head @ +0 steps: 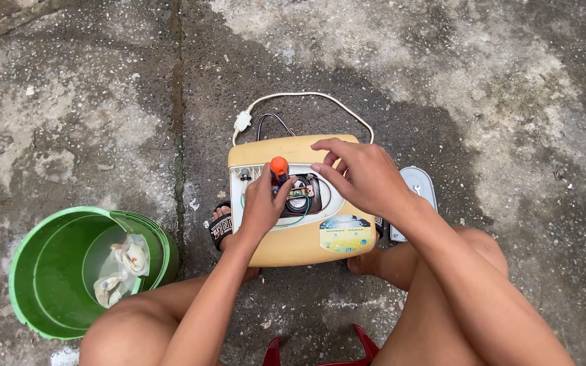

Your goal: Reassembling the internal components and casing of a water heater using a screwdriver.

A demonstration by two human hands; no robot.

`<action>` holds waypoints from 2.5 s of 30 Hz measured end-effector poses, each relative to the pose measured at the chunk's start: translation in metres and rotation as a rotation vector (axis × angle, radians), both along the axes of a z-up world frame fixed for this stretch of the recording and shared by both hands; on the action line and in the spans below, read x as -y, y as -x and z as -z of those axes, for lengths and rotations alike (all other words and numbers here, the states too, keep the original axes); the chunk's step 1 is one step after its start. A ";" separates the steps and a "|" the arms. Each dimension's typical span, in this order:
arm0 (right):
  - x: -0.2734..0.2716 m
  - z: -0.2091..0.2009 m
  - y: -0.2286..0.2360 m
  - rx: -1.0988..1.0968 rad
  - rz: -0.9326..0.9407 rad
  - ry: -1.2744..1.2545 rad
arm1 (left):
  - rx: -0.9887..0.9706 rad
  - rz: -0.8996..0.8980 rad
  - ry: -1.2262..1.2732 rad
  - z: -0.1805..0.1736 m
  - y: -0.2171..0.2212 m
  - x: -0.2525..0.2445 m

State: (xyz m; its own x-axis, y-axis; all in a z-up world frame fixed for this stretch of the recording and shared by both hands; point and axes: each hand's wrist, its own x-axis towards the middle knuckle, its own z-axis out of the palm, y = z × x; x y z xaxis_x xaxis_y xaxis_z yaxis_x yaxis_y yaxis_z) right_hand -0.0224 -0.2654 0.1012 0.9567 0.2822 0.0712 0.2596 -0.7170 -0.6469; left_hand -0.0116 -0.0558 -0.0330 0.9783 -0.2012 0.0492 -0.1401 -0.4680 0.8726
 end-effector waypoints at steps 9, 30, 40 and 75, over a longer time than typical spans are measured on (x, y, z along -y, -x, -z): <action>-0.100 0.060 -0.059 -0.147 0.037 0.604 | -0.049 0.101 -0.079 0.096 -0.032 -0.018; -0.088 0.070 -0.080 -0.088 -0.367 0.965 | -0.264 0.134 0.222 0.047 -0.016 -0.010; -0.101 0.063 -0.062 0.344 -0.858 1.259 | -0.330 0.176 0.325 0.083 -0.030 -0.023; -0.090 0.048 -0.061 0.035 -0.366 0.938 | -0.112 0.082 0.013 0.020 -0.017 -0.016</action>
